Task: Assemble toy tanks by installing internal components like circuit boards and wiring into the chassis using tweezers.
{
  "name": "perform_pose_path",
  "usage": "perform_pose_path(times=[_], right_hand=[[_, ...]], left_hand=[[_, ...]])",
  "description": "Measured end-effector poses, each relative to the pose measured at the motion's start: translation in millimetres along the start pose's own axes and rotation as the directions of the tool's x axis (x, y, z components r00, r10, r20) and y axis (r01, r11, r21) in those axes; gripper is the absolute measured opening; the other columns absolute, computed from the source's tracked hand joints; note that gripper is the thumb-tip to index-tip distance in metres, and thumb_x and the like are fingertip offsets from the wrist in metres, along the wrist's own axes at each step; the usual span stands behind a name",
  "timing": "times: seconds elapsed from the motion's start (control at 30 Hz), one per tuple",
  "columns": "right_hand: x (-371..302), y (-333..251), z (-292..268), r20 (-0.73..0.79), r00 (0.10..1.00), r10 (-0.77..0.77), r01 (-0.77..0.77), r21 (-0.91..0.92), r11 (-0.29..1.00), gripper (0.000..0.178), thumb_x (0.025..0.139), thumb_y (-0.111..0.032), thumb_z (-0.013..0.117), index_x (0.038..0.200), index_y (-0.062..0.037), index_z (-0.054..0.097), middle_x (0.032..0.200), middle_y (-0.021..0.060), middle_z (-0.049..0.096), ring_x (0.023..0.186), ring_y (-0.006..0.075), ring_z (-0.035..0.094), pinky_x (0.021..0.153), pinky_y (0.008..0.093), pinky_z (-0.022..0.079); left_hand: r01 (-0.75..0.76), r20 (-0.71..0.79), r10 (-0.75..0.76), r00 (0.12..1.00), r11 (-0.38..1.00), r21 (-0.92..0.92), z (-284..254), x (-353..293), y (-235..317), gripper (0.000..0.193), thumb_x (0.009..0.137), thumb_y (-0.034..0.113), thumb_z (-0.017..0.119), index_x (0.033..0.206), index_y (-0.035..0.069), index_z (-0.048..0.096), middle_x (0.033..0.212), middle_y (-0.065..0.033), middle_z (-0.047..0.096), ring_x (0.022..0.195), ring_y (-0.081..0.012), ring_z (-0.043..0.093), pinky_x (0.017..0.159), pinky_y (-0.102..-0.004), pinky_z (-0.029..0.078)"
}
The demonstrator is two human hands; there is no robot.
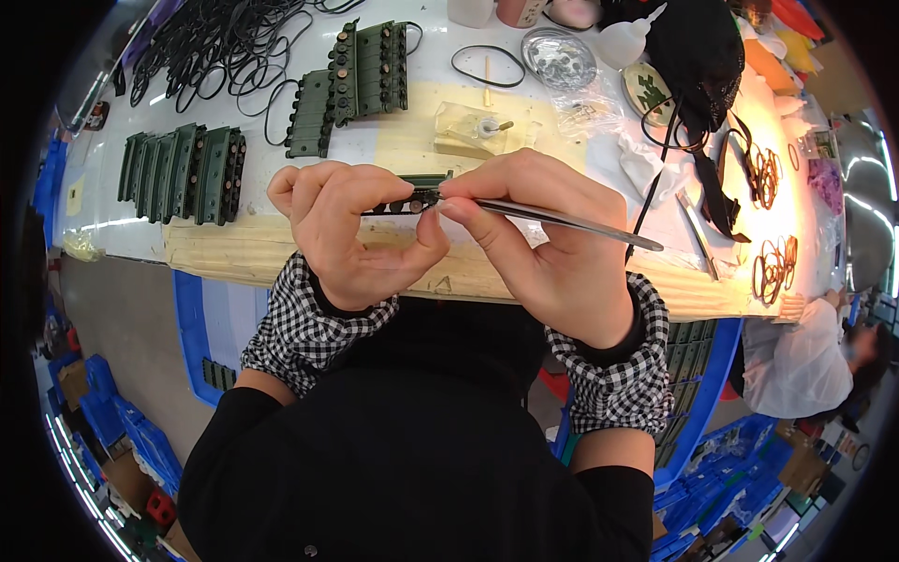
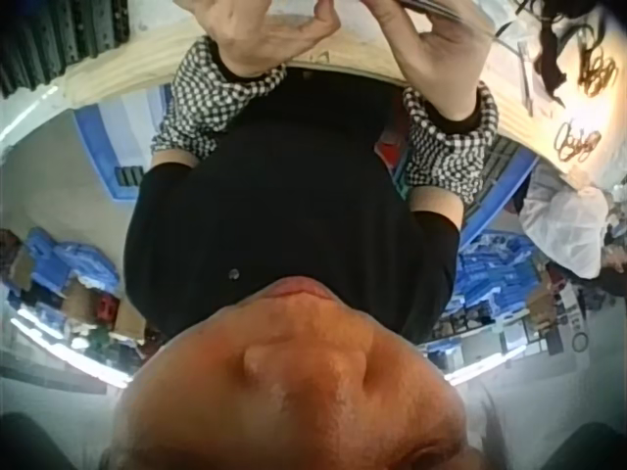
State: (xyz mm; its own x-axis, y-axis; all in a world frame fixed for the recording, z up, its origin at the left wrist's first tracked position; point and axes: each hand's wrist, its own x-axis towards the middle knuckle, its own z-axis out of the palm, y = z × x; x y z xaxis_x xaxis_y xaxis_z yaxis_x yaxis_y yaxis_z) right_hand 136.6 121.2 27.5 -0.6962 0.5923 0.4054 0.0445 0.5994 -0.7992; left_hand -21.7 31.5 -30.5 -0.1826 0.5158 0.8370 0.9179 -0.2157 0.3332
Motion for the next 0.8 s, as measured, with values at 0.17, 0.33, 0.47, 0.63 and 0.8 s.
perform_pose_path(times=[0.17,0.33,0.47,0.63,0.8], right_hand=[[1.1,-1.7,-0.3,0.007,1.000,-0.004,0.004,-0.011,1.000,0.009,0.079,0.001,0.072,0.086,0.0030,0.069,0.081,0.0108,0.069,0.072,0.0191,0.066,0.064,0.0267,0.052],[1.8,-1.7,-0.5,0.012,1.000,-0.015,0.016,-0.025,1.000,0.009,0.079,0.002,0.072,0.087,0.0033,0.069,0.081,0.0109,0.069,0.072,0.0195,0.066,0.064,0.0268,0.052],[1.5,-1.1,0.3,0.012,1.000,-0.018,0.018,-0.023,1.000,0.009,0.079,0.002,0.072,0.087,0.0033,0.069,0.081,0.0109,0.069,0.072,0.0196,0.067,0.065,0.0269,0.052],[1.8,-0.9,-0.1,0.011,1.000,-0.029,0.029,-0.021,0.999,0.009,0.079,0.001,0.072,0.087,0.0029,0.069,0.081,0.0108,0.069,0.072,0.0195,0.066,0.065,0.0270,0.052],[1.6,-1.4,-1.0,0.019,0.999,-0.030,0.031,-0.043,0.999,0.009,0.079,0.001,0.072,0.087,0.0025,0.069,0.081,0.0108,0.068,0.071,0.0194,0.066,0.063,0.0271,0.051]], left_hand=[[-0.002,0.003,0.002,1.000,1.000,0.008,-0.9,-0.4,-0.6,0.031,0.058,0.015,0.076,0.084,0.015,0.061,0.077,0.0043,0.060,0.074,-0.0153,0.052,0.078,-0.0327,0.031],[-0.004,0.006,0.004,1.000,1.000,0.009,-1.5,-1.0,-0.8,0.031,0.058,0.015,0.076,0.084,0.015,0.061,0.077,0.0046,0.060,0.074,-0.0150,0.052,0.078,-0.0326,0.031],[-0.003,0.000,0.003,1.000,1.000,0.008,-1.2,-2.1,-1.7,0.031,0.058,0.015,0.076,0.085,0.015,0.061,0.077,0.0048,0.060,0.074,-0.0149,0.052,0.078,-0.0326,0.031],[0.002,-0.004,-0.002,1.000,1.000,0.002,-1.5,-1.6,-1.1,0.031,0.058,0.015,0.076,0.085,0.015,0.061,0.077,0.0048,0.060,0.074,-0.0150,0.052,0.078,-0.0325,0.031],[0.004,-0.001,-0.004,1.000,1.000,-0.004,-1.1,-1.6,-0.8,0.030,0.058,0.015,0.076,0.084,0.016,0.061,0.077,0.0042,0.061,0.075,-0.0152,0.052,0.079,-0.0326,0.031]])
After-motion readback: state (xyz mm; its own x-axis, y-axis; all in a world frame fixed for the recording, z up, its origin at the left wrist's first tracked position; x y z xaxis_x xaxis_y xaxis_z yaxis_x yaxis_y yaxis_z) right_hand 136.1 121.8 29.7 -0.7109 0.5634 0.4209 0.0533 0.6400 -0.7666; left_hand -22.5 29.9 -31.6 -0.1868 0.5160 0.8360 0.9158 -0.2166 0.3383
